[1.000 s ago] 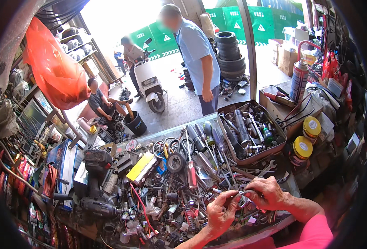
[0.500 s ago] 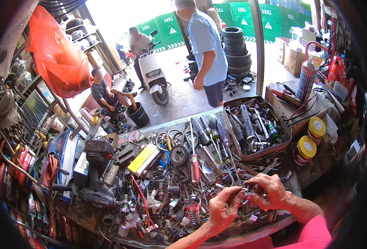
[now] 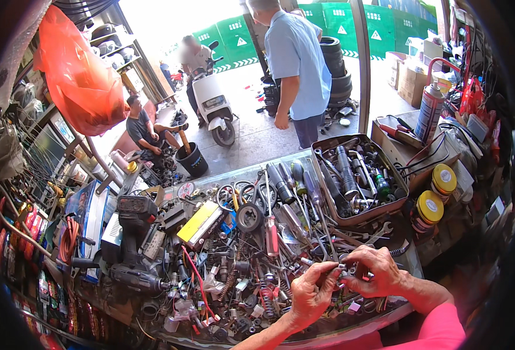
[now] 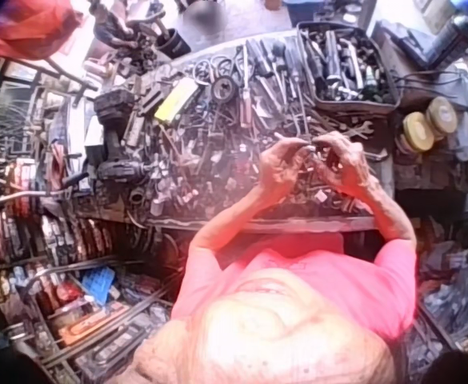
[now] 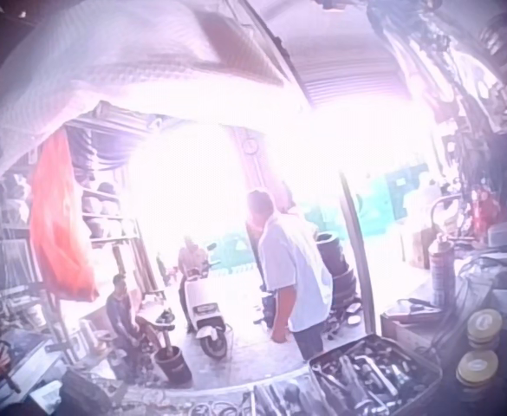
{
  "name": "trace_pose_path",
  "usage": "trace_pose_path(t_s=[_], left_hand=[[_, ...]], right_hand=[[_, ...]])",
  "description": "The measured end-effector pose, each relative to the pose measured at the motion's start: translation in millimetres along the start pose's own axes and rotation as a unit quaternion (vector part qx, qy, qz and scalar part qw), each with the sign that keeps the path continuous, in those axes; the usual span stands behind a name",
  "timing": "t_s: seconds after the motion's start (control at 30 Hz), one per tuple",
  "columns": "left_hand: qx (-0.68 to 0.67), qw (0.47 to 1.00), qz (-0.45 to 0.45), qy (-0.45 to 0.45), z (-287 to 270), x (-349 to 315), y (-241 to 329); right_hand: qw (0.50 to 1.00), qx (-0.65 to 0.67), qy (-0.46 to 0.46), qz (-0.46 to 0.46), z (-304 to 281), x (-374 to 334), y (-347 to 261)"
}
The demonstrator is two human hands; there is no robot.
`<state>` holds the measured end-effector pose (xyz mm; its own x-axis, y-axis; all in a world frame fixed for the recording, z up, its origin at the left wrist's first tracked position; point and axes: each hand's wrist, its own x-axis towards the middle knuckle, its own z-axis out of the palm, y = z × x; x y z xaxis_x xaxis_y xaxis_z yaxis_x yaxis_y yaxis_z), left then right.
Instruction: The person holds and manipulates small mechanical components, likely a bearing or gear, with both hands at a cluttered workbench. They repeatedly rotate and adjust the parts while other people and vehicles are visible in the background.
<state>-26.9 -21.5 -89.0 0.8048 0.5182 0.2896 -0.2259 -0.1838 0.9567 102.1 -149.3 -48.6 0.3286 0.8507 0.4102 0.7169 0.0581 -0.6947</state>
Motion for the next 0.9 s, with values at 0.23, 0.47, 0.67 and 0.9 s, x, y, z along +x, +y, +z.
trace_pose_path(t_s=[0.23,0.47,0.67,0.9], left_hand=[[-0.006,1.0,-0.009,-0.009,0.3,0.8,0.6],[-0.031,0.999,-0.025,-0.003,-0.2,-1.0,-4.6],[-0.026,1.0,-0.012,-0.005,-0.1,0.9,0.6],[-0.026,0.999,-0.021,-0.003,-1.2,1.7,3.4]], right_hand=[[0.994,-0.055,-0.013,-0.089,5.9,-5.5,26.0],[1.0,0.015,0.015,-0.008,4.3,-5.1,6.4],[0.994,-0.058,-0.012,-0.087,3.0,-4.0,18.3],[1.0,-0.012,-0.001,-0.011,3.7,-3.1,4.4]])
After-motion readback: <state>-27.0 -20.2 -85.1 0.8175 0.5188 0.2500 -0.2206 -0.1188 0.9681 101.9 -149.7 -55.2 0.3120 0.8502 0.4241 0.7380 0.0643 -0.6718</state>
